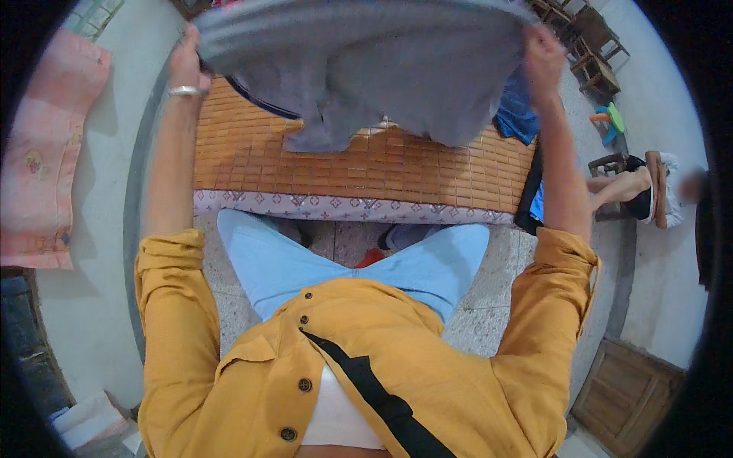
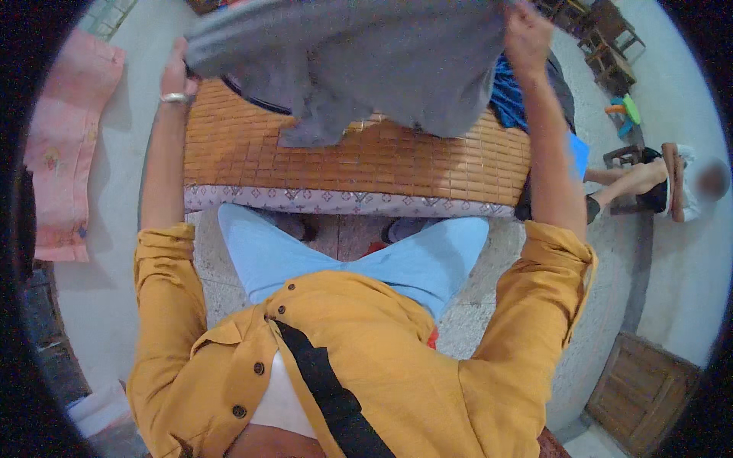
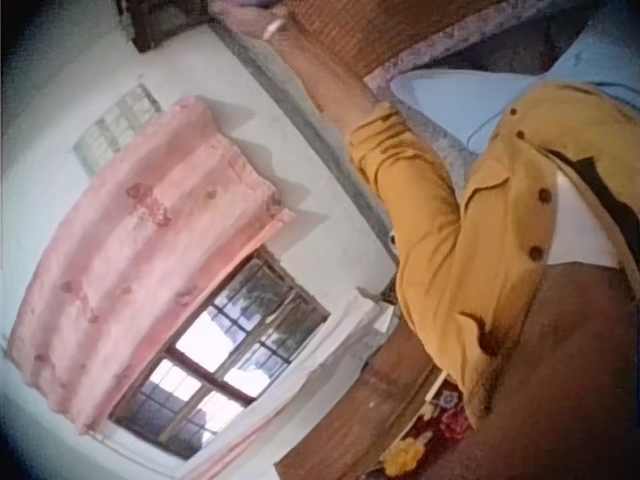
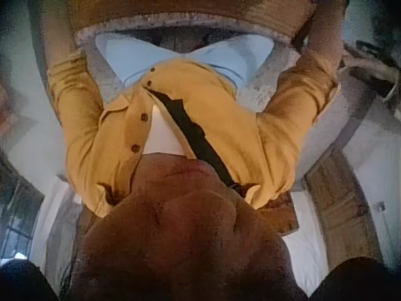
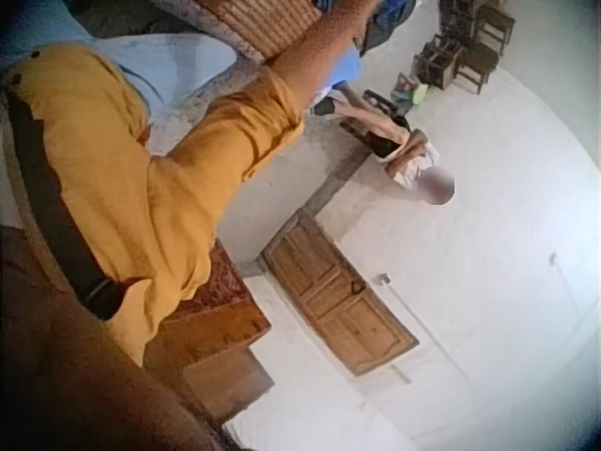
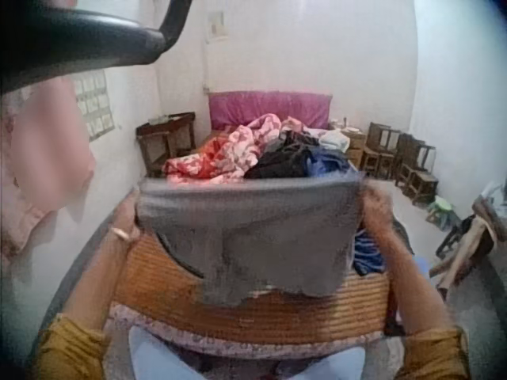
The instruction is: The person folds several garments on a bed, including dark pants, a striped shirt, and a gray hoodie. They place some folded items into a wooden chest and continue folding additional clothes.
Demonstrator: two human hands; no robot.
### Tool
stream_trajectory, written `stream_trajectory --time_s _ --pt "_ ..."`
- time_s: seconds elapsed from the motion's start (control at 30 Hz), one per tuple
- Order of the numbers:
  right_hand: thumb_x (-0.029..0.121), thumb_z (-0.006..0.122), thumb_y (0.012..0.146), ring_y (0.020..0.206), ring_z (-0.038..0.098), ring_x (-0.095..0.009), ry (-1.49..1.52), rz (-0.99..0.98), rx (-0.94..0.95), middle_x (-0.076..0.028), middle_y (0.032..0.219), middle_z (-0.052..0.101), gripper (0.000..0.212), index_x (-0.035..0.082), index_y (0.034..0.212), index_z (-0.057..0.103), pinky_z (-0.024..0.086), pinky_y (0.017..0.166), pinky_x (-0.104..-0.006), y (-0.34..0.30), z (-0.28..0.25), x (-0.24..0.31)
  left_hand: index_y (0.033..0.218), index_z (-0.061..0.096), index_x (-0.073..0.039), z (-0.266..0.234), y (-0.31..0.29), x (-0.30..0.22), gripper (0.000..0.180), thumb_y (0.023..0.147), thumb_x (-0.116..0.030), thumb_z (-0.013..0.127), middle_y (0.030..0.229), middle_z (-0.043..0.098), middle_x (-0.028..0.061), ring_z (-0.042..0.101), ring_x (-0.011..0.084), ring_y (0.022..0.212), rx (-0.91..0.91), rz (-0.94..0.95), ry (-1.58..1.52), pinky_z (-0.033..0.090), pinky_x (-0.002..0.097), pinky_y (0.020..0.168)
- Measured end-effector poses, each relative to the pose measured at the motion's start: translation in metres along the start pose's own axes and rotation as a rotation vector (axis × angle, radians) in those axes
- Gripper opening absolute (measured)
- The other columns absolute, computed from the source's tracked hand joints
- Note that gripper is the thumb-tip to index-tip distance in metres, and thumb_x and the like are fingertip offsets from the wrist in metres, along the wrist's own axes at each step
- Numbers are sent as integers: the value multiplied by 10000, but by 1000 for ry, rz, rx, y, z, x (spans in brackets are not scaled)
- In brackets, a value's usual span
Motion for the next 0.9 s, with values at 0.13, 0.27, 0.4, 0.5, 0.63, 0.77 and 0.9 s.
stream_trajectory --time_s 0.13,0.27,0.4,0.5,0.63,0.77,0.9 --pt "216 599 859 711 492 -51 265 -90 -314 17 743 605 209 24 919 654 398 637 -207 41 -67 61 1116 491 13 46 -21 -73 399 890 -312 543 1061 575 112 559 227 974 124 391 4 457 365 852" --pt "166 574 868 749 522 -81 115 -35 -159 -4 815 627 206 7 982 638 417 677 -225 -15 -70 68 1141 499 -4 -1 -52 -42 390 877 -281 573 1055 571 86 565 198 928 42 298 123 466 354 818" --pt "10 558 818 786 544 -88 61 109 303 -29 837 599 143 -19 954 591 432 730 -231 -122 -52 26 1188 485 -20 -48 -97 59 425 857 -262 596 1124 561 82 563 182 958 0 -114 246 458 333 841" --pt "-10 562 775 678 509 -96 213 419 442 -19 758 570 167 1 937 601 420 618 -237 -235 -25 -38 1173 502 -17 -91 -130 152 378 869 -230 572 1100 585 91 568 194 969 107 -434 168 455 339 850" --pt "15 583 752 636 514 -99 182 657 746 -13 688 566 147 -20 892 609 429 597 -239 -322 -6 -60 1171 510 13 -140 -173 205 376 877 -219 541 1101 584 116 567 216 997 6 -587 209 450 351 873" --pt "82 616 759 611 498 -83 233 715 891 6 664 560 128 -7 850 620 418 565 -241 -327 -9 -48 1109 538 21 -153 -181 199 313 857 -164 557 1026 613 100 593 179 890 -5 -557 213 472 309 793" --pt "167 650 784 594 475 -67 426 993 1064 17 650 556 166 6 816 628 389 537 -227 -297 -11 -20 1050 568 15 -164 -176 173 268 830 -138 580 980 625 84 594 149 853 -35 -507 356 472 278 747"
Point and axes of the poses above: each hand's wrist, its own y-axis towards the middle knuckle, its own z-axis out of the palm, x = y × z, the point moved 5 cm from there along y, towards the middle knuckle
